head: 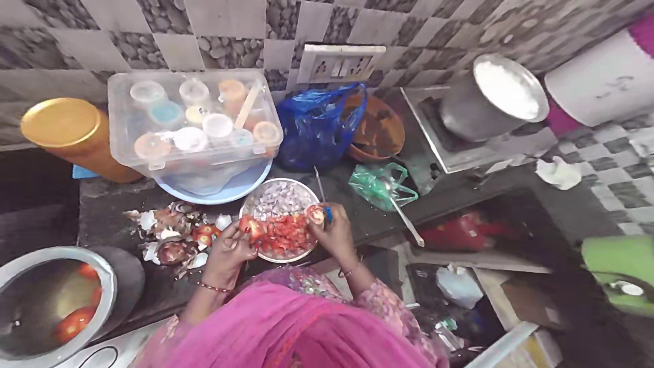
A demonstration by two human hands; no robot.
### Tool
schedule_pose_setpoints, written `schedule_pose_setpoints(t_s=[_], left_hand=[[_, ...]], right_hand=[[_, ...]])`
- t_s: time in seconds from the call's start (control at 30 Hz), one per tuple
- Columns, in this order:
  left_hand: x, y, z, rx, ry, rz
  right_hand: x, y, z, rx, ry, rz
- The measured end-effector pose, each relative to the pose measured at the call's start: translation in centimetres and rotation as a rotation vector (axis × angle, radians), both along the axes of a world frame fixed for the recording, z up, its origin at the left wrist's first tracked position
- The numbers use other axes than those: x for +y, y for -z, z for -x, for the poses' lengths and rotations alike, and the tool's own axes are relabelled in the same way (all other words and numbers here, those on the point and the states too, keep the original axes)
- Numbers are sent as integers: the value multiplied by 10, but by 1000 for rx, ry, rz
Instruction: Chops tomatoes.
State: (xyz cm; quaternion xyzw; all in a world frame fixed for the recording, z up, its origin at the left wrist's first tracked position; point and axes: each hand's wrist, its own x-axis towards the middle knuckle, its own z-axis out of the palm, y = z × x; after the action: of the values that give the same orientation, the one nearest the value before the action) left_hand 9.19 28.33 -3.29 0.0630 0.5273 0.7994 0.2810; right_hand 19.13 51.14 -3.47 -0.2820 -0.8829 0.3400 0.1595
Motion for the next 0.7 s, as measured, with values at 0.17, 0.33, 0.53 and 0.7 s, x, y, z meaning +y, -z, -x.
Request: schedule_pose_setpoints(t_s=[0.17, 0.33, 0.53, 0.7], left_hand=[[4, 3, -5, -6, 126, -116], [0, -3, -4, -67, 179, -106], [1, -9, 0, 84, 338, -22], [-4, -17, 15, 230, 733, -214]], right_hand=[[28, 3, 17, -270, -54, 106], [16, -23, -7, 50, -261, 105], [-13, -39, -32, 96, -555, 101], [-34, -58, -44, 140, -563, -49]])
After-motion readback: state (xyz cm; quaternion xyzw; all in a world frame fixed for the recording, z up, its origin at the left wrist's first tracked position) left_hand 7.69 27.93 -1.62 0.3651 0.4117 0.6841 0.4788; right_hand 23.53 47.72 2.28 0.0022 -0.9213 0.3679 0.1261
